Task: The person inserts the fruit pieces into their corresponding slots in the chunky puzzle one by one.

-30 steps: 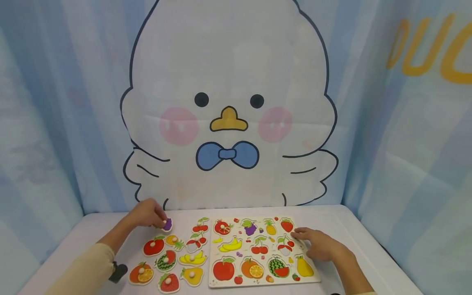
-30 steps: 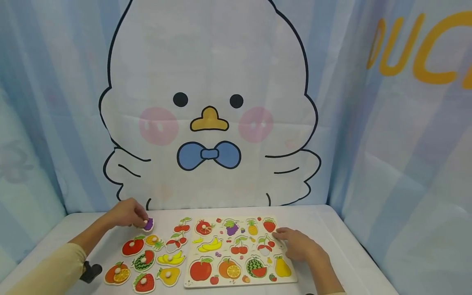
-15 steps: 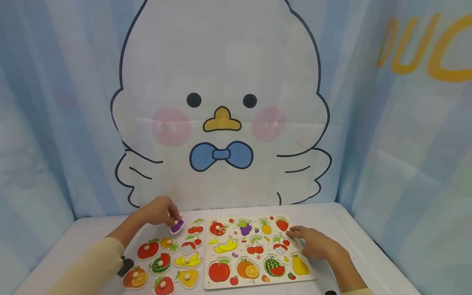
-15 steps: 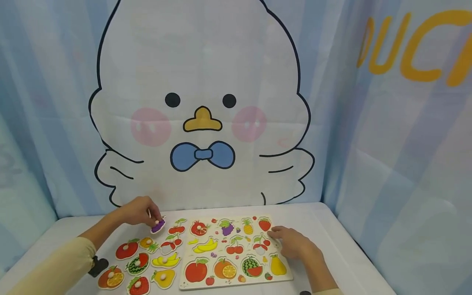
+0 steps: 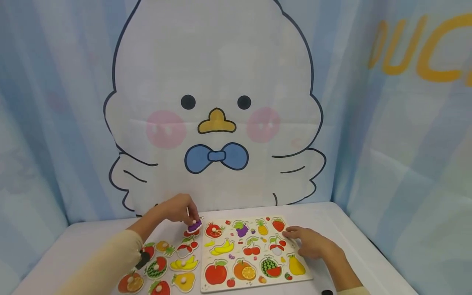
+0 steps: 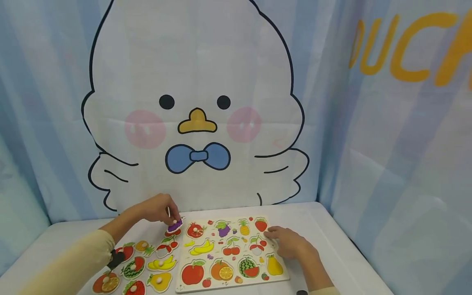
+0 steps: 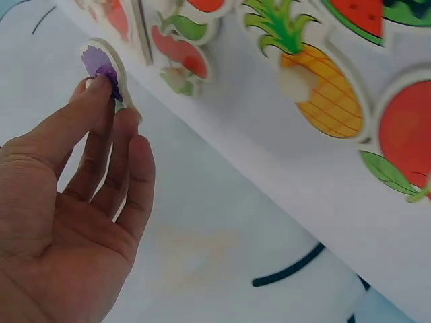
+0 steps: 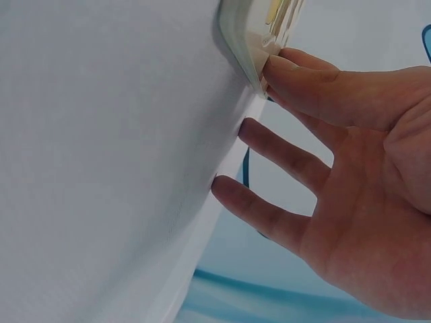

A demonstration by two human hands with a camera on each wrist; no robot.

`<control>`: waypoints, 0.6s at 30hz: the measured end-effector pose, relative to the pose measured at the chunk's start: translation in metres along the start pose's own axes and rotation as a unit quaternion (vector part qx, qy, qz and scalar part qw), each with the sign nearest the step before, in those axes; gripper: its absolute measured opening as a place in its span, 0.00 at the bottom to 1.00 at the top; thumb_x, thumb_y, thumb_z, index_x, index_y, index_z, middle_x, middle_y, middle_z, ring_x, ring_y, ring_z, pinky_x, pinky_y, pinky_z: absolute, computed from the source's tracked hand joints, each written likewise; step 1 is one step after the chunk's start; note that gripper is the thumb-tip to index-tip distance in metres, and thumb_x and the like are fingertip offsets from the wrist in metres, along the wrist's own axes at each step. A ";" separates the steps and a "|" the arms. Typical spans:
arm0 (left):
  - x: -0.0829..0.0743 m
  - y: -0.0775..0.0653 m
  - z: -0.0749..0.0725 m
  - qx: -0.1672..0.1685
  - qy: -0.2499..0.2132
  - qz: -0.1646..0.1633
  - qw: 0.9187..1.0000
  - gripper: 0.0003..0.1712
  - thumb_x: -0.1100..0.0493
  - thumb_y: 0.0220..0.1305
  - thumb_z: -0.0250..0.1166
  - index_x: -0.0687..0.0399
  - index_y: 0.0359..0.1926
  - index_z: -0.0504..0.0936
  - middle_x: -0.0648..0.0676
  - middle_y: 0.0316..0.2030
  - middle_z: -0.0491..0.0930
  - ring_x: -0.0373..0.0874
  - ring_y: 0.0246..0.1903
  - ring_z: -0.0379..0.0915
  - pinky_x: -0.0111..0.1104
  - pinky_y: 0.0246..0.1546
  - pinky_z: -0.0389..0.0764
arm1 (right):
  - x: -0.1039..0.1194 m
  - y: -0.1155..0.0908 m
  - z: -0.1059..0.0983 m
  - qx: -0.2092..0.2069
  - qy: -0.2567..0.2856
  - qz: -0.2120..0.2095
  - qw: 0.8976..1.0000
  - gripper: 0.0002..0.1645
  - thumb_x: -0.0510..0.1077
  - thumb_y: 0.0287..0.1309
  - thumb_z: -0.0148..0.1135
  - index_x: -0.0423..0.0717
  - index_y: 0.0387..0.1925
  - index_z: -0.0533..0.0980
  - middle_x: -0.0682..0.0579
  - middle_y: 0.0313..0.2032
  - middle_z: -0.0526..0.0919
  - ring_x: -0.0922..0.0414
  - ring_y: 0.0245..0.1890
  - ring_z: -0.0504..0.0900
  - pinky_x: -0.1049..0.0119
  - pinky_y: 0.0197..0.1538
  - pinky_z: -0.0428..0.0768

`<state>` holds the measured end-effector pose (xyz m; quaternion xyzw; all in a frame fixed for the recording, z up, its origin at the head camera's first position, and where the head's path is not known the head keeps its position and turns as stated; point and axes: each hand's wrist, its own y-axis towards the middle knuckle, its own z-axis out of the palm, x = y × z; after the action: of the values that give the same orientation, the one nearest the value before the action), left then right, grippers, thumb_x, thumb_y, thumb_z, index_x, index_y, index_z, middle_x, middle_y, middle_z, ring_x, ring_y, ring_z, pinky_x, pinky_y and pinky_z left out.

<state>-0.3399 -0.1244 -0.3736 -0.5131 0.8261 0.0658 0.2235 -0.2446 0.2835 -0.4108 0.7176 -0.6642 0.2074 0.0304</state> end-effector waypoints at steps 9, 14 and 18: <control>-0.028 0.022 0.008 0.039 0.026 0.066 0.997 0.09 0.63 0.51 0.73 0.41 0.25 0.87 0.43 0.25 0.80 0.41 0.29 0.75 0.30 0.32 0.80 | 0.002 0.000 0.001 0.001 -0.003 0.002 1.000 0.38 0.29 0.47 0.66 0.59 0.60 0.75 0.52 0.64 0.71 0.42 0.63 0.66 0.39 0.59 0.67; -0.043 0.036 0.013 0.057 0.033 0.082 0.995 0.08 0.62 0.51 0.73 0.41 0.26 0.87 0.43 0.26 0.80 0.40 0.29 0.75 0.29 0.32 0.80 | 0.003 -0.001 -0.001 -0.001 -0.005 -0.001 1.000 0.38 0.29 0.47 0.66 0.59 0.60 0.75 0.53 0.64 0.71 0.42 0.63 0.67 0.39 0.60 0.67; -0.055 0.046 0.017 0.068 0.039 0.090 0.993 0.08 0.62 0.51 0.74 0.41 0.26 0.87 0.43 0.26 0.80 0.40 0.29 0.74 0.29 0.32 0.79 | 0.004 -0.003 -0.002 -0.001 -0.002 0.001 1.000 0.38 0.29 0.47 0.66 0.59 0.60 0.75 0.53 0.64 0.71 0.42 0.63 0.66 0.39 0.59 0.67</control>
<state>-0.3546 -0.0526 -0.3707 -0.4225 0.8796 0.0086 0.2185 -0.2418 0.2808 -0.4071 0.7176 -0.6649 0.2050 0.0297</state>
